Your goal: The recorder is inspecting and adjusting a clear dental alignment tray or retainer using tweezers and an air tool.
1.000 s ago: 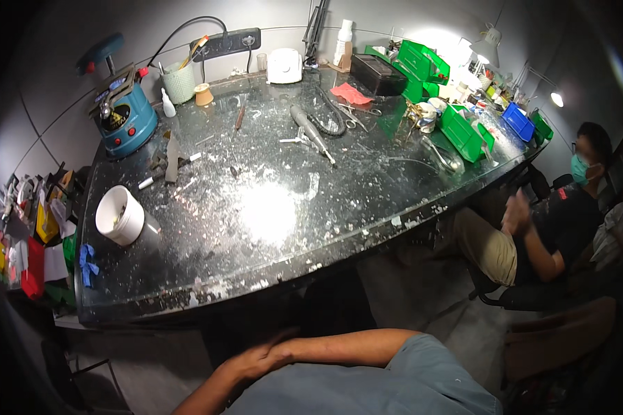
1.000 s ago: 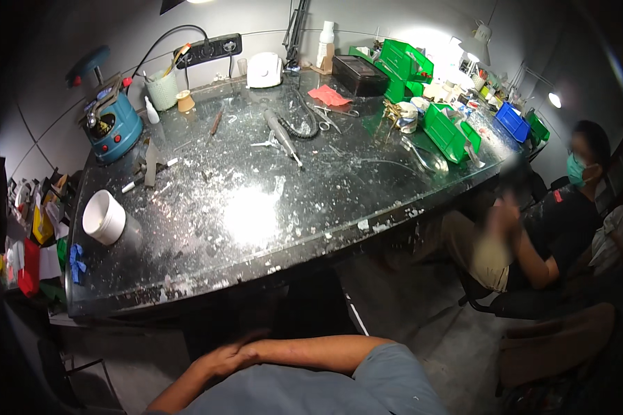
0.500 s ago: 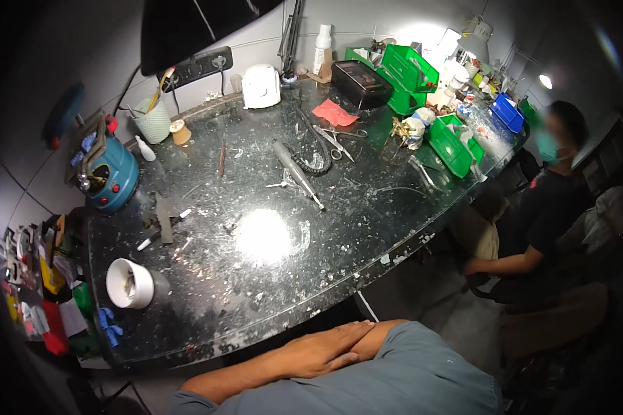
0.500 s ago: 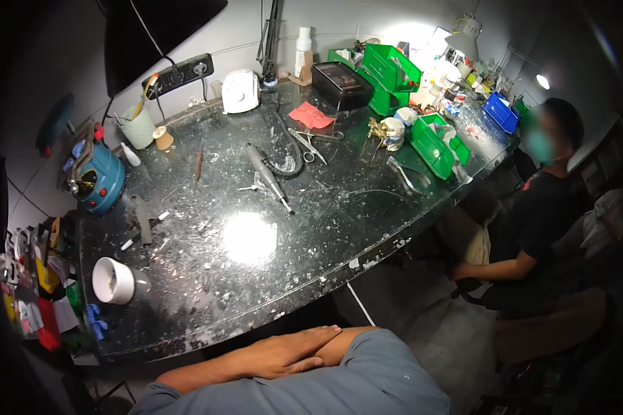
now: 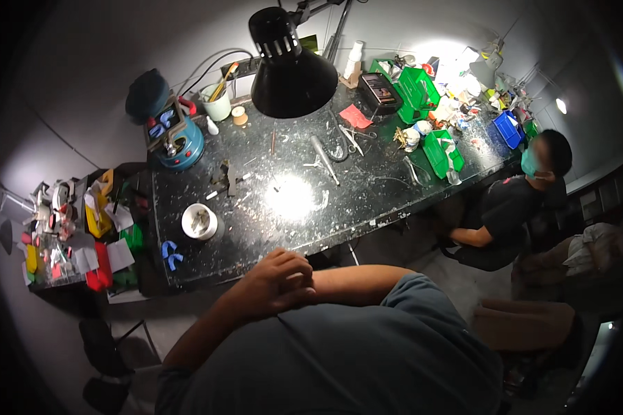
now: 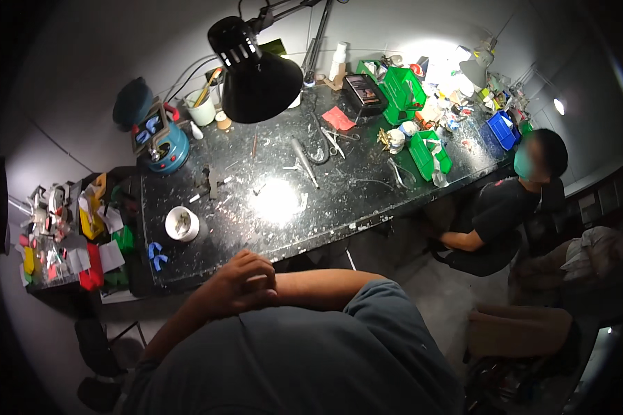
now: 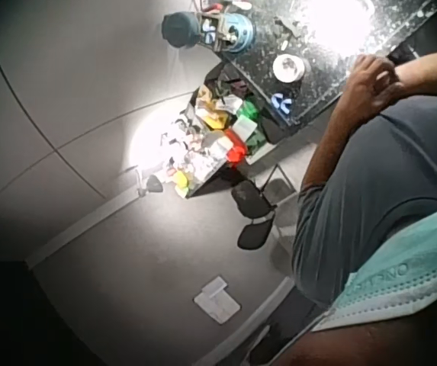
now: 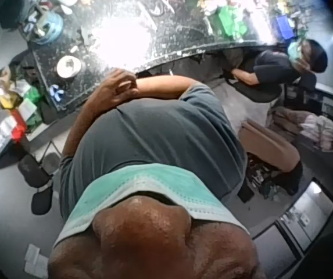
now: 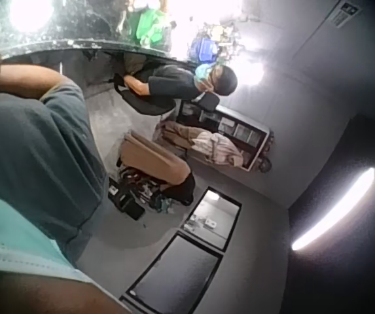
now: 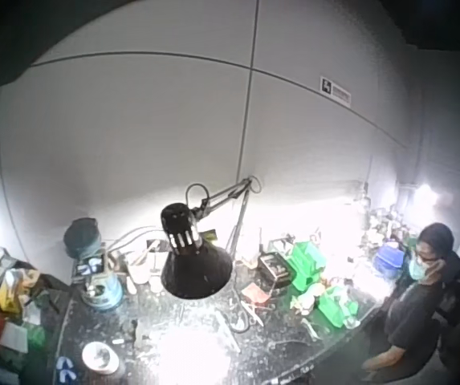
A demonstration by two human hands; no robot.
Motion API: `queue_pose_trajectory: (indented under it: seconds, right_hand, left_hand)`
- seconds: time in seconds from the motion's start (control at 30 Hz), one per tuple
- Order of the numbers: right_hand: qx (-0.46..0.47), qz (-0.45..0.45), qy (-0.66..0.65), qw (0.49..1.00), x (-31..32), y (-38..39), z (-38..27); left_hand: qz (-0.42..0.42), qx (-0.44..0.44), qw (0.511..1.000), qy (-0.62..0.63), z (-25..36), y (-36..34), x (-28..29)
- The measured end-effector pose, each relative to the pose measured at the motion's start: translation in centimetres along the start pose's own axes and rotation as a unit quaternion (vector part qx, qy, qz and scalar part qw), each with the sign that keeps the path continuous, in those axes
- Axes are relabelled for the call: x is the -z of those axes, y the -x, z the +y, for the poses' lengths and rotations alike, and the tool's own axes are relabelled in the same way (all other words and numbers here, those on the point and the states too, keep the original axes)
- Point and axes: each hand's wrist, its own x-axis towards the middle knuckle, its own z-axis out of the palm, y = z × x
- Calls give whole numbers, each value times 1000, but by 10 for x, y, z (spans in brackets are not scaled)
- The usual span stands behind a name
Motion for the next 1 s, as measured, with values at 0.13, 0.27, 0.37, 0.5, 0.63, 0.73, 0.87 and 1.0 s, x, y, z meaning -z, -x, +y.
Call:
queue_pose_trajectory:
  seconds: [0.13, 0.27, 0.37, 0.5, 0.63, 0.73, 0.87, 1.0]
  right_hand:
    - [19, 29, 44, 998, 21, 0, -45]
    - [-27, 125, -24, 991, 68, 15, -8]
    - [-145, 335, -49, 930, 112, 63, 121]
    - [-196, 594, 139, 768, 215, 184, 214]
    - [-314, 684, 311, 580, 324, 265, 257]
    - [-301, 687, 347, 563, 382, 293, 290]
    - [-263, 700, 352, 563, 417, 268, 303]
    - [-325, 651, 336, 598, 439, 264, 329]
  left_hand:
    - [42, 129, 990, -41, 1, 26, 13]
    - [226, 260, 937, 46, -33, 73, 16]
    - [313, 333, 889, -35, -62, 127, 19]
    - [405, 383, 828, -61, -89, 174, 18]
    - [436, 426, 790, -61, -92, 169, 36]
    - [452, 457, 763, -62, -82, 159, 43]
    - [458, 520, 715, -91, -68, 180, 20]
    - [399, 612, 682, -30, -59, 197, 2]
